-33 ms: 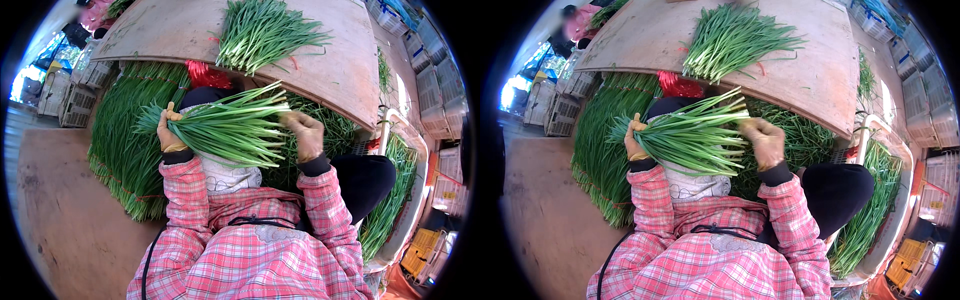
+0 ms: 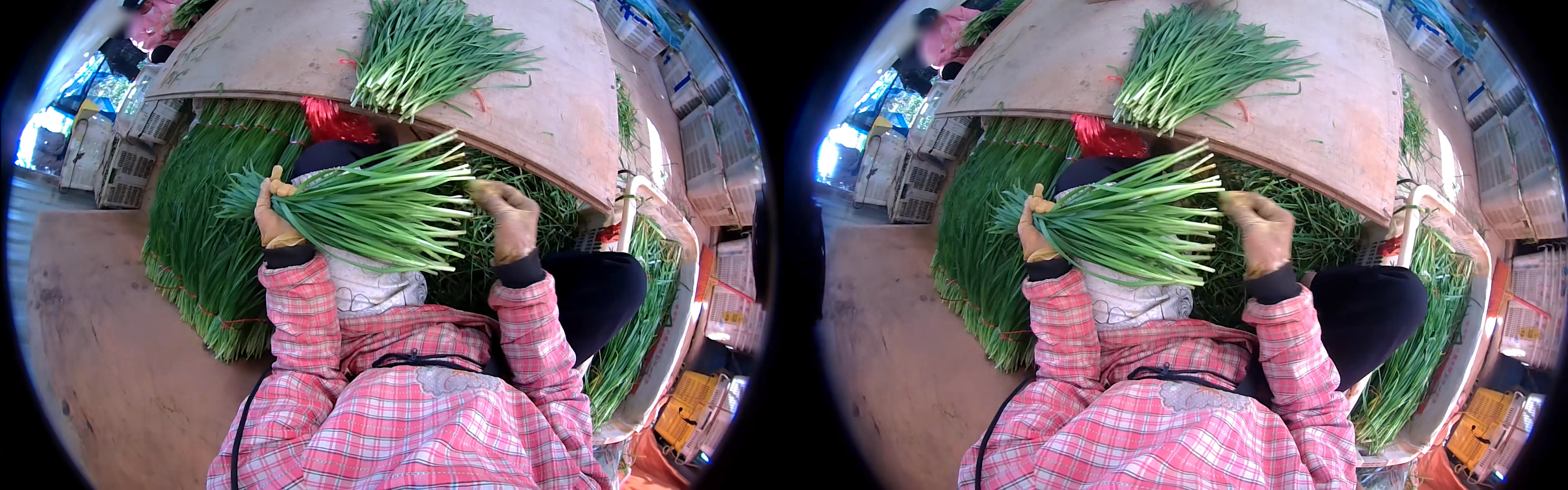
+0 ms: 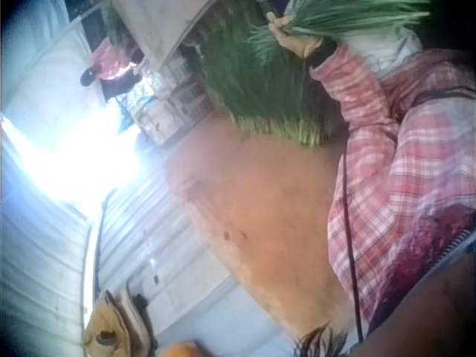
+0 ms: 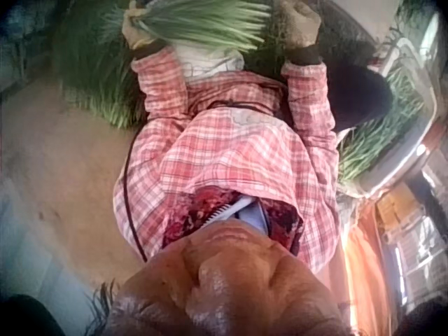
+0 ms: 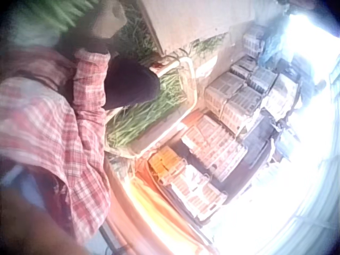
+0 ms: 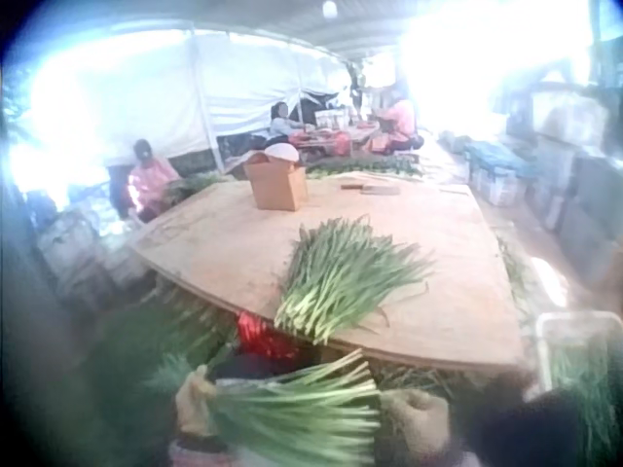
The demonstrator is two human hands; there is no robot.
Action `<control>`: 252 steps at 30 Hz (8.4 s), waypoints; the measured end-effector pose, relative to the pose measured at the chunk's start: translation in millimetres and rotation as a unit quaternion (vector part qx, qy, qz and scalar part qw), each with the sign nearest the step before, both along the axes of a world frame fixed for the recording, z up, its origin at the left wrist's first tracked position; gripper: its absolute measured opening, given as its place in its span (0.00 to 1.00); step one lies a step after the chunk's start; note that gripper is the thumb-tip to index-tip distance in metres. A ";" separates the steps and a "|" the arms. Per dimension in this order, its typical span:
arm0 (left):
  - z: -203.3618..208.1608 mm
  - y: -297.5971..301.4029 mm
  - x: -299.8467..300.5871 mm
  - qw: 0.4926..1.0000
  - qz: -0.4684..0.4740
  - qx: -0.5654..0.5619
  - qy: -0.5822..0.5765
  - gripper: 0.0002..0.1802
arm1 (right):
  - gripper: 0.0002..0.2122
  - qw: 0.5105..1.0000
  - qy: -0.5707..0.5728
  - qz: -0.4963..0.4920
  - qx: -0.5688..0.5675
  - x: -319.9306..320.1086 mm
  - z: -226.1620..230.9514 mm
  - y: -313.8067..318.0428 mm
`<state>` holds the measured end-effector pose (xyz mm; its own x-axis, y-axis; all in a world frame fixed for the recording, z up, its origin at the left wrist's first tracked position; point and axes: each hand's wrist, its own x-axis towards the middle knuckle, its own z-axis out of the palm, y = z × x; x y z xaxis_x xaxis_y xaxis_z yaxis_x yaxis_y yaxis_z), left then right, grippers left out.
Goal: The person sorts through a bundle of leafy greens by hand, pulling out individual stems, removing debris, and placing the cleaned greens into a pile.
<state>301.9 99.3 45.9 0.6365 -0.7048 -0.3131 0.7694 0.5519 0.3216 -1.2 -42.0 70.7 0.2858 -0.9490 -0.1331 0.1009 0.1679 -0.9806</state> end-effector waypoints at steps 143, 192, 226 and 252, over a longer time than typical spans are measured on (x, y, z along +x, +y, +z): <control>-8.9 -13.5 -8.9 0.821 -0.177 -0.529 -0.126 0.14 | 0.13 0.761 0.518 0.100 -0.378 -90.2 -16.4 0.4; 81.6 -155.8 -169.2 0.816 -0.467 -0.072 -0.334 0.21 | 0.33 0.918 -0.315 0.226 0.089 -40.0 10.3 20.3; -5.7 -67.8 -179.9 0.772 -0.611 0.107 -0.136 0.22 | 0.18 0.993 -0.037 0.062 0.092 -58.1 -53.1 27.9; 18.9 -32.3 -183.6 0.772 -0.600 0.045 -0.204 0.32 | 0.18 0.951 0.247 -0.025 -0.186 -82.6 27.0 8.9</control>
